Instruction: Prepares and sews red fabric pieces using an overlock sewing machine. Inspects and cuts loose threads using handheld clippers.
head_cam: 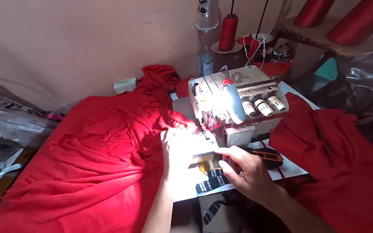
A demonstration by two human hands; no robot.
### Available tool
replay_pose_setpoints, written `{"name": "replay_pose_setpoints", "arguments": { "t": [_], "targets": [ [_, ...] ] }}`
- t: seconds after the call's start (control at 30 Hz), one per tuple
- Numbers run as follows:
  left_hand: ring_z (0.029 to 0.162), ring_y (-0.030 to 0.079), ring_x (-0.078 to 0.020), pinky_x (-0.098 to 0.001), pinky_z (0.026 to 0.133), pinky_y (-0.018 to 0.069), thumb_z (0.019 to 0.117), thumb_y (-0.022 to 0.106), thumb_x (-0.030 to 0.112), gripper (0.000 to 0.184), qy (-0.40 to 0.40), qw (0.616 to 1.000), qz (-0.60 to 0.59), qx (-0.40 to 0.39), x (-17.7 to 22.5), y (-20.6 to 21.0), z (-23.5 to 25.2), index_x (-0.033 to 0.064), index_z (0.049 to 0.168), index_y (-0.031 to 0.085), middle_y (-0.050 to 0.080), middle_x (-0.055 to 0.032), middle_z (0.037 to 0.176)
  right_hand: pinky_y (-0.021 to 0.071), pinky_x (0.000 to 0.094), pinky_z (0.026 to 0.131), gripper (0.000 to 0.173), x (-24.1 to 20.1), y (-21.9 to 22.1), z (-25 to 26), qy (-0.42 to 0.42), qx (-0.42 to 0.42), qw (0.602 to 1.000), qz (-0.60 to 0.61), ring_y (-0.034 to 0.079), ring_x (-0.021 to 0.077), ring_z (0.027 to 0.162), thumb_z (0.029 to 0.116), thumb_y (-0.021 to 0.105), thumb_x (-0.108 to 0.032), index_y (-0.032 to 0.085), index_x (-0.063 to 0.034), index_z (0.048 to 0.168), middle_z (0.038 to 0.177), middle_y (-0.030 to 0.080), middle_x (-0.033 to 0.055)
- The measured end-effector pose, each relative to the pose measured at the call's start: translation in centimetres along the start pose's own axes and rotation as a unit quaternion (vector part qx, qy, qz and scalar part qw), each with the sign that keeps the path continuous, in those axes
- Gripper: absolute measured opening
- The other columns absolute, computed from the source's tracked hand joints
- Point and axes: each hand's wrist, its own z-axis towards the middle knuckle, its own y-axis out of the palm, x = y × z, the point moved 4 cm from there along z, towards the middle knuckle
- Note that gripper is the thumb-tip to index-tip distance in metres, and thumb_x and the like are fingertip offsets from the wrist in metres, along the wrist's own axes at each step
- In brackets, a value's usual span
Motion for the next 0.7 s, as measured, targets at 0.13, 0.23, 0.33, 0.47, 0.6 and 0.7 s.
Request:
{"name": "replay_pose_setpoints", "arguments": {
  "t": [0.13,0.23,0.33,0.47,0.6,0.7],
  "targets": [
    [0.088,0.065,-0.0121,-0.0209,0.084,0.0511,0.0838,0.069,0.011,0.016,-0.066,0.986,-0.054,0.144,0.0,-0.8,-6.6,-0.0047,0.081,0.073,0.069,-0.0140,0.085,0.0429,0.0158,0.051,0.025,-0.5,1.4,-0.3,0.049,-0.004,0.996,0.071,0.051,0.0016,0.055,0.0967,0.058,-0.025,0.071,-0.0062,0.088,0.070,0.062,0.0006],
    [0.089,0.064,-0.0080,-0.0195,0.086,0.0497,0.0806,0.069,0.014,0.012,-0.016,0.989,-0.066,0.134,2.4,0.8,-10.4,0.0032,0.075,0.069,0.067,-0.0055,0.080,0.0497,0.0147,0.056,0.020,-0.4,2.9,-1.0,0.103,-0.007,0.981,0.166,0.059,-0.0005,0.062,0.0947,0.064,-0.023,0.063,-0.0032,0.094,0.077,0.066,0.0005],
    [0.100,0.062,-0.0158,-0.0297,0.095,0.0454,0.0836,0.068,0.018,0.014,0.039,0.994,-0.083,0.066,3.4,3.2,-11.9,0.0086,0.084,0.079,0.069,-0.0052,0.089,0.0529,0.0155,0.059,0.015,1.1,2.8,-1.1,0.169,0.042,0.966,0.193,0.062,-0.0012,0.065,0.0884,0.066,-0.011,0.059,-0.0011,0.098,0.078,0.065,-0.0009],
    [0.106,0.062,-0.0217,-0.0308,0.098,0.0464,0.0905,0.064,0.022,0.023,0.065,0.990,-0.014,0.123,3.2,0.1,-9.1,0.0058,0.097,0.078,0.071,-0.0126,0.100,0.0521,0.0186,0.063,0.018,4.5,1.4,-0.7,0.227,0.095,0.964,0.105,0.061,0.0033,0.068,0.0870,0.065,-0.008,0.060,0.0032,0.101,0.080,0.062,0.0045],
    [0.103,0.065,-0.0350,-0.0445,0.091,0.0524,0.0926,0.063,0.017,0.044,-0.044,0.990,0.068,0.113,-1.9,-4.8,-4.0,-0.0142,0.123,0.059,0.066,-0.0275,0.112,0.0545,0.0290,0.060,0.031,2.7,0.8,-1.4,0.193,0.073,0.978,0.019,0.067,0.0139,0.070,0.0851,0.067,-0.013,0.064,0.0025,0.112,0.088,0.071,0.0089],
    [0.117,0.064,-0.0364,-0.0495,0.102,0.0492,0.0964,0.068,0.024,0.062,-0.213,0.973,0.028,-0.082,-4.6,-5.2,-1.2,-0.0122,0.142,0.046,0.063,-0.0294,0.127,0.0558,0.0334,0.073,0.029,-0.8,0.8,-0.4,0.057,0.111,0.992,-0.015,0.067,0.0228,0.086,0.0851,0.066,-0.016,0.070,0.0021,0.106,0.100,0.071,0.0157]
  ]
}}
